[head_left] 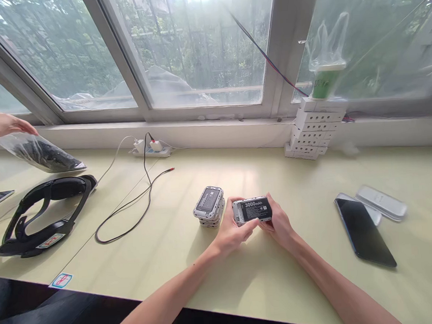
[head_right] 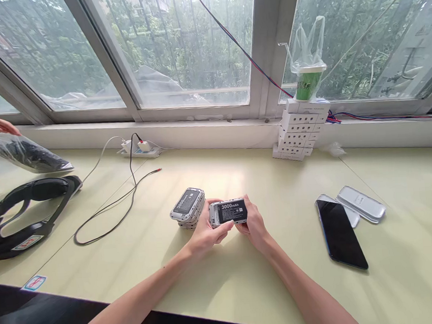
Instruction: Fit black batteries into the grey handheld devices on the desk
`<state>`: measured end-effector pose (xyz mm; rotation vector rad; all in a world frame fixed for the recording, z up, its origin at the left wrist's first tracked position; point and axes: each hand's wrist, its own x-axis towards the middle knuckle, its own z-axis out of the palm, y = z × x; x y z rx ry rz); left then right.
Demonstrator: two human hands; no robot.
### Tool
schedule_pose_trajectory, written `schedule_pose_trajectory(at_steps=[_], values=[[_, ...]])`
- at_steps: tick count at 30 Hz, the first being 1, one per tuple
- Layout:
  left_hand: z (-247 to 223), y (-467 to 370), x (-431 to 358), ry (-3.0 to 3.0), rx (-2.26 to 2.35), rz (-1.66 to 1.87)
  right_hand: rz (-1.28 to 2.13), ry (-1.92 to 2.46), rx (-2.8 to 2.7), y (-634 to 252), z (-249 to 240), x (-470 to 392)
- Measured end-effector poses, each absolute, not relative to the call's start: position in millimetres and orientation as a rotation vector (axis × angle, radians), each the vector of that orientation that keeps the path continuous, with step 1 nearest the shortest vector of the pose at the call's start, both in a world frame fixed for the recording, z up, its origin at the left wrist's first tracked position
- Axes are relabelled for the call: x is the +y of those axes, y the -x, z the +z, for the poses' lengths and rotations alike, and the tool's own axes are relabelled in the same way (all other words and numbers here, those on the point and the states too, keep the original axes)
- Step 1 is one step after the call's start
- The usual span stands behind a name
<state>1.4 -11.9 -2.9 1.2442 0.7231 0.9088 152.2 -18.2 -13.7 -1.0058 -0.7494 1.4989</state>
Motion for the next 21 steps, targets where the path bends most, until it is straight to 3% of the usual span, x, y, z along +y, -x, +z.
schedule_pose_trajectory(at_steps=[21], values=[[1.3,-3.1,-14.6,-1.246,0.767,0.904,1.47,1.014,-0.733,-151.6,-20.2,-15.5]])
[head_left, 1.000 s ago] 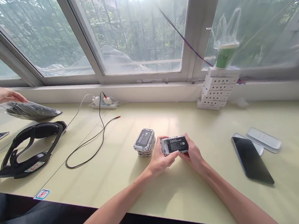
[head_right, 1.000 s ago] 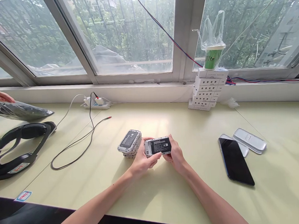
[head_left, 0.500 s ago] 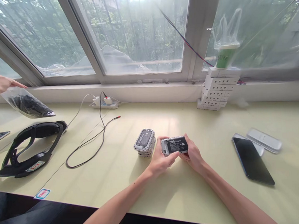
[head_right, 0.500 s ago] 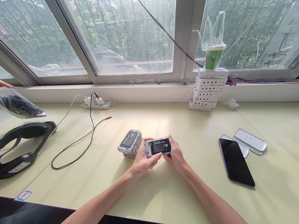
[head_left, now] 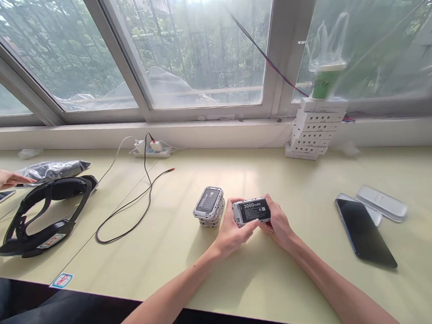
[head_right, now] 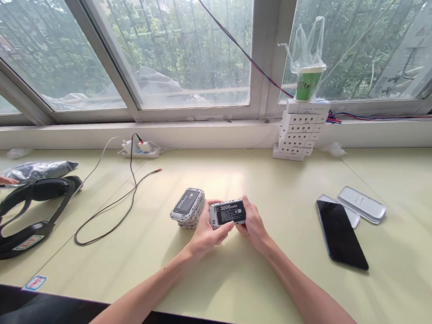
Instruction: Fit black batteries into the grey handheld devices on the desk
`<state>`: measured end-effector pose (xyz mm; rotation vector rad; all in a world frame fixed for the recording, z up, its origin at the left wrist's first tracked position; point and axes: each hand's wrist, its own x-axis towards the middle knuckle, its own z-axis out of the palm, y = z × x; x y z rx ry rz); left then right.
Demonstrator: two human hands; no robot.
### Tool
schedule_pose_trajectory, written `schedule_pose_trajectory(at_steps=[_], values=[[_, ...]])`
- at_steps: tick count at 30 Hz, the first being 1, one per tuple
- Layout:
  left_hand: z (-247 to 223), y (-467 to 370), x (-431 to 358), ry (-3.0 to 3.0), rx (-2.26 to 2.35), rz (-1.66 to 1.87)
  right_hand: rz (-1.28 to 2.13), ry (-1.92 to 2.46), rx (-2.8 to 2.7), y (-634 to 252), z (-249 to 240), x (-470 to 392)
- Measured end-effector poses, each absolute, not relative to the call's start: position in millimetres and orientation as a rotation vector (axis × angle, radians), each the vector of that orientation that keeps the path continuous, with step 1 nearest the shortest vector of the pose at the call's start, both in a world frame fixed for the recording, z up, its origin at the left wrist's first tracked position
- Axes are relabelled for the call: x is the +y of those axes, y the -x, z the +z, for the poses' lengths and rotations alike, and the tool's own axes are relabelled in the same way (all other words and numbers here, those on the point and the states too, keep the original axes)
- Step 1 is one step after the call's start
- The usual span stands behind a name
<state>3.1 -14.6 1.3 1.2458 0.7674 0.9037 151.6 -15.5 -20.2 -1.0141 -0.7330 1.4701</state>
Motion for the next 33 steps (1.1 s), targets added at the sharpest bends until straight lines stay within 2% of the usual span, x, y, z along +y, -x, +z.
schedule_pose_trajectory(at_steps=[33], values=[[-1.3,-3.1,-16.8,-1.249,0.807,0.899,1.363,1.102,-0.854,-149.7,-22.1,-15.0]])
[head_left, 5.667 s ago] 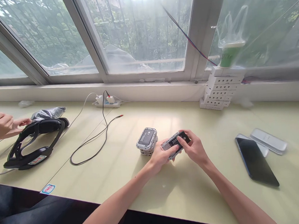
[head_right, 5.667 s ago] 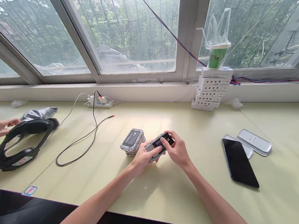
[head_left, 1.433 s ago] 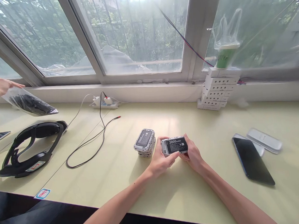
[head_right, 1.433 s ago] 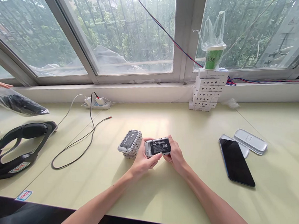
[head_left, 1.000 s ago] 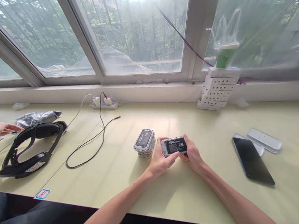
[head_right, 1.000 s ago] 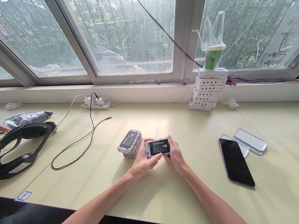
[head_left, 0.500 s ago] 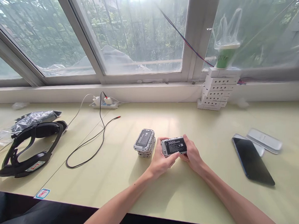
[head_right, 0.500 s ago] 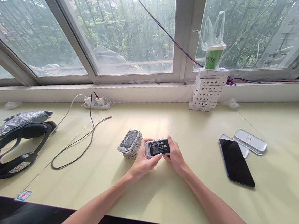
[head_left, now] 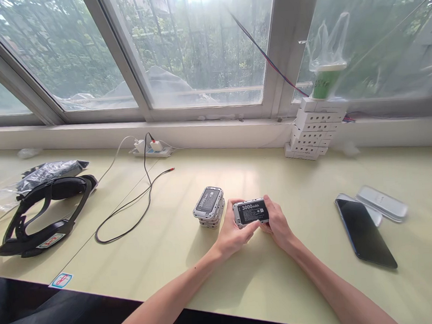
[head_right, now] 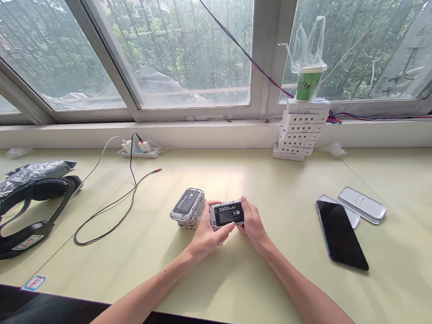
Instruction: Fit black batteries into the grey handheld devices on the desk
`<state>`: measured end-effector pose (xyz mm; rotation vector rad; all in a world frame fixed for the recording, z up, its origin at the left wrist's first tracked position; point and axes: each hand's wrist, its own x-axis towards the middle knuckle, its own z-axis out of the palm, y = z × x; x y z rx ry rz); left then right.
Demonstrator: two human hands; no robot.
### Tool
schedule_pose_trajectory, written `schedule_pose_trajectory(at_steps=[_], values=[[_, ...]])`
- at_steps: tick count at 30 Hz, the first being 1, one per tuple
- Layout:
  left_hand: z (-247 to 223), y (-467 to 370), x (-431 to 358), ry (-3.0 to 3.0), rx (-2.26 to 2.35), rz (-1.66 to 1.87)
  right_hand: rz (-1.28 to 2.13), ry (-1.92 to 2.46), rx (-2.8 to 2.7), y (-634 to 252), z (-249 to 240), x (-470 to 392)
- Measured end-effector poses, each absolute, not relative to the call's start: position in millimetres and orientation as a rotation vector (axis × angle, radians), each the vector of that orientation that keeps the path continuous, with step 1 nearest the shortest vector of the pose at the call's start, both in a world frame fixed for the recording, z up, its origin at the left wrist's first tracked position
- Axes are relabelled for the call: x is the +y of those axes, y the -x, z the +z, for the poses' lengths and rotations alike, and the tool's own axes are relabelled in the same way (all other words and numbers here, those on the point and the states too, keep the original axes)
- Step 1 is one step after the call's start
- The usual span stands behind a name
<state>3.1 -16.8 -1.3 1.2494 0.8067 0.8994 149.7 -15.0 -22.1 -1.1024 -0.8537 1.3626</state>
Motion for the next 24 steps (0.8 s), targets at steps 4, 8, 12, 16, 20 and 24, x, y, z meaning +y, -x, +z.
schedule_pose_trajectory(at_steps=[4,8,12,16,20,24], values=[[-0.8,-3.7,-16.4,-1.225,0.812,0.909,1.349,1.11,-0.845,-148.8,-18.2,-15.8],[1.1,-4.8,-15.5,-1.206,0.811,0.912,1.324,1.141,-0.809,-148.0,-13.2,-16.3],[0.2,-5.2,-14.9,-1.191,0.783,0.947,1.336,1.132,-0.816,-149.9,-12.2,-14.8],[-5.1,-5.6,-13.0,-1.158,0.801,1.027,1.33,1.069,-0.902,-152.4,-11.3,-13.7],[-8.2,-7.7,-10.8,-1.047,0.834,1.121,1.345,1.045,-0.98,-151.8,-9.7,-13.7],[-9.1,-10.3,-10.0,-0.962,0.83,1.158,1.339,1.074,-0.925,-150.6,-12.3,-12.9]])
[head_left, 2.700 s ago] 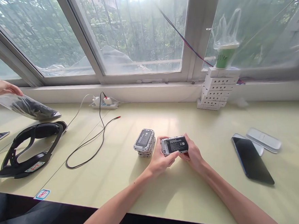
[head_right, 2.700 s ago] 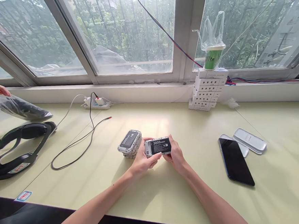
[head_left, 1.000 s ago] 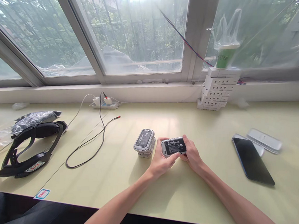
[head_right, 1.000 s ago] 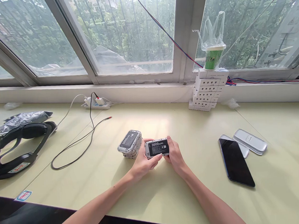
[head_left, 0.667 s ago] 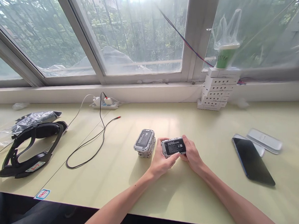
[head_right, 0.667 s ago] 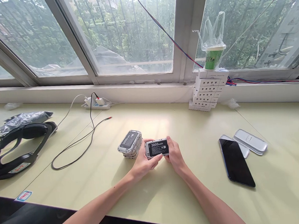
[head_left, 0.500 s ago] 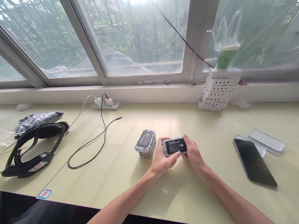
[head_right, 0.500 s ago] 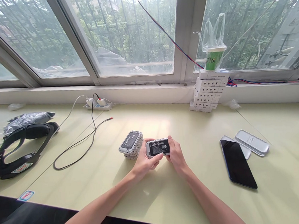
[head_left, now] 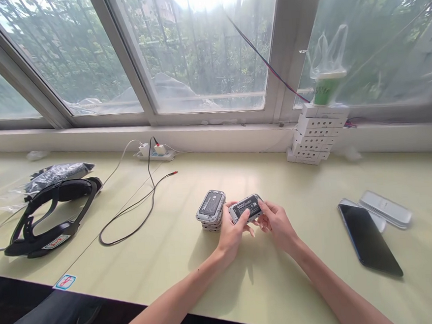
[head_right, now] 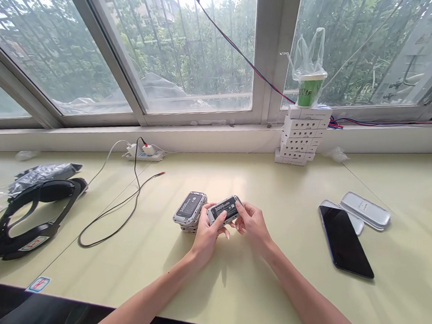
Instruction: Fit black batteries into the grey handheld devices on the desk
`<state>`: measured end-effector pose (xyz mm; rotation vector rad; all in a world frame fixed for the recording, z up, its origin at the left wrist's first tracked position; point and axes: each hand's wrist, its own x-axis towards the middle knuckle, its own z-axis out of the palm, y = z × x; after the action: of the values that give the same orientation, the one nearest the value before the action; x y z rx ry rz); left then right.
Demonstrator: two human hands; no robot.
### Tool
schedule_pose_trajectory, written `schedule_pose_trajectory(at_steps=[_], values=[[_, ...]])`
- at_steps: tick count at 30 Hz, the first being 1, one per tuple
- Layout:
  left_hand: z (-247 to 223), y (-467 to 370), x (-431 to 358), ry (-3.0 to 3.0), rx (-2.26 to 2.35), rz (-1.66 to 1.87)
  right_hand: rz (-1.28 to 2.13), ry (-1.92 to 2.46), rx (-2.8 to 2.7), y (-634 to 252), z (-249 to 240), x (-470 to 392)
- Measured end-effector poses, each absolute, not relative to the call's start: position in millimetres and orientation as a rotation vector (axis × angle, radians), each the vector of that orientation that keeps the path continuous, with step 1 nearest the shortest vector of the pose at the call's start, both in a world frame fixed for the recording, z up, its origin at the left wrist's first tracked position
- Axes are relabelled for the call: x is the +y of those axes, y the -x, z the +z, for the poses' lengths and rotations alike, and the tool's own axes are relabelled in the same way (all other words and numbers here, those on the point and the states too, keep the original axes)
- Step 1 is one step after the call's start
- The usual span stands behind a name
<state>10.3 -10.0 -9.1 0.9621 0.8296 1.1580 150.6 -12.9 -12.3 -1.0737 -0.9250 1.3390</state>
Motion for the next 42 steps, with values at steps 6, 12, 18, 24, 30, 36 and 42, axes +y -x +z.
schedule_pose_trajectory(at_steps=[6,12,18,24,30,36,42], values=[[-15.9,-10.1,-7.4,-1.07,0.832,1.035,1.315,1.136,-0.829,-158.0,-16.9,-11.0],[-16.7,-9.0,-8.7,-1.117,0.879,0.903,1.174,1.219,-0.891,-159.8,-16.4,-10.6],[-9.6,-7.3,-7.7,-1.043,0.85,0.842,1.09,1.172,-1.091,-150.3,-11.0,-15.9],[-8.8,-7.3,-6.5,-0.961,0.857,0.842,1.045,1.128,-1.206,-146.7,-10.4,-20.7],[-13.5,-8.5,-6.5,-0.953,0.854,0.866,1.053,1.164,-1.17,-144.1,-15.1,-20.8],[-14.3,-10.1,-8.2,-0.993,0.857,0.905,1.035,1.191,-1.17,-144.3,-17.7,-17.6],[-15.9,-10.9,-9.3,-1.043,0.871,0.935,1.031,1.206,-1.196,-145.7,-20.4,-16.8]])
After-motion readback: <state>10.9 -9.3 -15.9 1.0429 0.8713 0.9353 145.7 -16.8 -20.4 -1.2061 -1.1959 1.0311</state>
